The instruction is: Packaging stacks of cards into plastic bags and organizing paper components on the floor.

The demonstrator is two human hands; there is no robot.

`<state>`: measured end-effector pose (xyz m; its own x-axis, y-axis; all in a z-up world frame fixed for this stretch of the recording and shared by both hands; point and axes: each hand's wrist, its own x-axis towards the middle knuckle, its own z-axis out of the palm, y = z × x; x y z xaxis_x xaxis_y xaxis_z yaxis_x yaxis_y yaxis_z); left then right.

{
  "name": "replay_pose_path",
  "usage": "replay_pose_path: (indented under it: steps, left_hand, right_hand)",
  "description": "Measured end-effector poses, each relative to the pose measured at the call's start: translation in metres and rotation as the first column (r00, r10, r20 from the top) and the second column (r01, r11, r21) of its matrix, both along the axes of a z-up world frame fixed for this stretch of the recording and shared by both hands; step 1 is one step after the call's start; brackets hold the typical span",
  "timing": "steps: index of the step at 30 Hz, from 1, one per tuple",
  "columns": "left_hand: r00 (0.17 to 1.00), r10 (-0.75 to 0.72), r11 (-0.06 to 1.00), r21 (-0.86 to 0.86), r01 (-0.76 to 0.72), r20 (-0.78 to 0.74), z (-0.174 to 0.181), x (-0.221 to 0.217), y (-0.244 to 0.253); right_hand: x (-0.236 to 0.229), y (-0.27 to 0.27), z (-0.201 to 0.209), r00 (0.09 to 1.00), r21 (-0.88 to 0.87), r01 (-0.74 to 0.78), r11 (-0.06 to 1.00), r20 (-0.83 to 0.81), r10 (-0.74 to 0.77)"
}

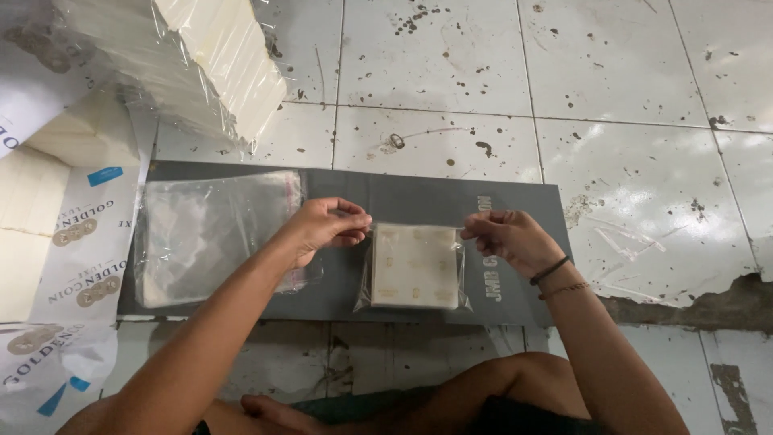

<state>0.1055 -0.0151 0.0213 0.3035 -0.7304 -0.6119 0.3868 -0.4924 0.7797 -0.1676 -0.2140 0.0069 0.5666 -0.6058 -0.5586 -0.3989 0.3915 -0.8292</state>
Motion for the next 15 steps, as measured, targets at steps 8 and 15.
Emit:
replay_pose_path:
  steps: [8, 15]
  left_hand:
    - [0.999, 0.049, 0.999, -0.011, -0.049, 0.014, -0.017, -0.021, 0.031]
    - [0.975, 0.119, 0.992, -0.056, -0.110, 0.185, -0.082, -0.035, 0.037]
  right_hand:
    - [-0.016, 0.041, 0.006, 0.996, -0.007, 0.078, 0.997, 0.051, -0.078]
    - [-0.021, 0.057, -0.028, 0.988, -0.108, 0.152, 0.982, -0.011, -0.154]
